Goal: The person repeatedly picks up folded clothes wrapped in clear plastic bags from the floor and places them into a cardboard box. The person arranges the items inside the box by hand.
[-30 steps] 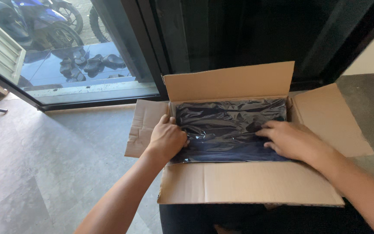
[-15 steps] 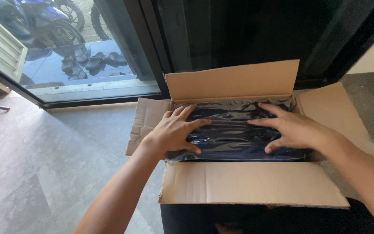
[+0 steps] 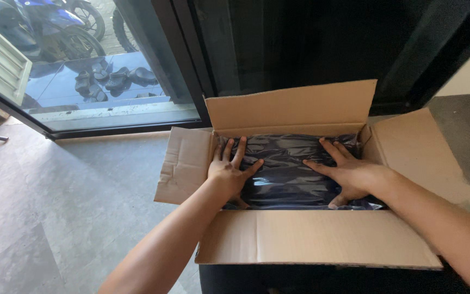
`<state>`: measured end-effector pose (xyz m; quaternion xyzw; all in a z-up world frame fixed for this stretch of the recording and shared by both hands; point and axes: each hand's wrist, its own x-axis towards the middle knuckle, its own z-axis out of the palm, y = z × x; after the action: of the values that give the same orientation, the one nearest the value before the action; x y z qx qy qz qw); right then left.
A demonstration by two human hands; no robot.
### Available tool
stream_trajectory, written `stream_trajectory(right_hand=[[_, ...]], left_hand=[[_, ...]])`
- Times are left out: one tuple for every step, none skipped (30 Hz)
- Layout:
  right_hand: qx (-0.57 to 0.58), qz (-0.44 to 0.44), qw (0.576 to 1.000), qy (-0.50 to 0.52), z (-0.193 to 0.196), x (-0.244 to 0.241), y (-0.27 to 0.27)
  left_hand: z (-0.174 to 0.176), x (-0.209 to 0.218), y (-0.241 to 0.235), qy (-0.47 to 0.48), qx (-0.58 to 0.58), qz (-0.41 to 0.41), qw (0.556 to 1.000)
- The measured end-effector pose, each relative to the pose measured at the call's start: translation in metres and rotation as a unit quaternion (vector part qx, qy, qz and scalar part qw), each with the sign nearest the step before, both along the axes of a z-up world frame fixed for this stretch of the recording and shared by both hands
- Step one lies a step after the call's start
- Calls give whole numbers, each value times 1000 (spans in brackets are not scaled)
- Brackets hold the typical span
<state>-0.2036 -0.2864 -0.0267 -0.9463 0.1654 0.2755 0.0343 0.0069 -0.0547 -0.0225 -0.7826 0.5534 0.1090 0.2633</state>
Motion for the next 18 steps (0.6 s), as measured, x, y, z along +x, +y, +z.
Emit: stream_trajectory(right_hand=[[0, 0, 1000, 0, -5, 1, -3], [11, -1, 1000, -1, -10, 3, -6], [21, -1, 1000, -2, -14, 5, -8], [22, 0, 1000, -2, -15, 7, -10], [14, 7, 1000, 0, -17, 7, -11], [6, 15, 1000, 2, -20, 7, -11], [6, 14, 1000, 2, -17, 8, -11], [10, 14, 1000, 2, -14, 8, -10], [17, 15, 1000, 4, -12, 7, -7], [19, 15, 1000, 6, -8, 5, -3], [22, 5, 1000, 8, -2, 5, 1], [25, -4, 1000, 10, 4, 4, 4], [24, -6, 1000, 8, 13, 3, 9], [24, -8, 1000, 7, 23, 3, 14], [25, -11, 1000, 8, 32, 1, 20], [25, -11, 1000, 8, 44, -1, 27], [41, -11, 999, -4, 56, -1, 33], [58, -11, 998, -16, 69, -2, 39]], left_hand=[[-7, 2, -3, 0, 0, 0, 1000], [-14, 3, -6, -1, 3, 8, 1000], [-20, 5, -8, -3, 5, 16, 1000], [-31, 11, -11, -3, 5, 17, 1000], [-43, 16, -14, -7, 0, 11, 1000], [-55, 20, -16, -10, -6, 4, 1000], [-43, 15, -16, -10, -6, 4, 1000], [-32, 10, -15, -8, 5, 12, 1000], [-22, 3, -12, -5, 18, 20, 1000], [-17, 0, -8, -3, 20, 20, 1000], [-12, -2, -5, 4, -3, 16, 1000], [-6, -4, -3, 12, -25, 13, 1000], [-2, -3, -1, 10, -26, 11, 1000], [1, -2, 0, 24, -50, 1, 998], [3, -2, 3, 40, -74, -8, 996], [11, -4, 5, 40, -73, -9, 996], [19, -4, 6, 50, -104, -16, 993], [27, -4, 6, 60, -135, -23, 989]])
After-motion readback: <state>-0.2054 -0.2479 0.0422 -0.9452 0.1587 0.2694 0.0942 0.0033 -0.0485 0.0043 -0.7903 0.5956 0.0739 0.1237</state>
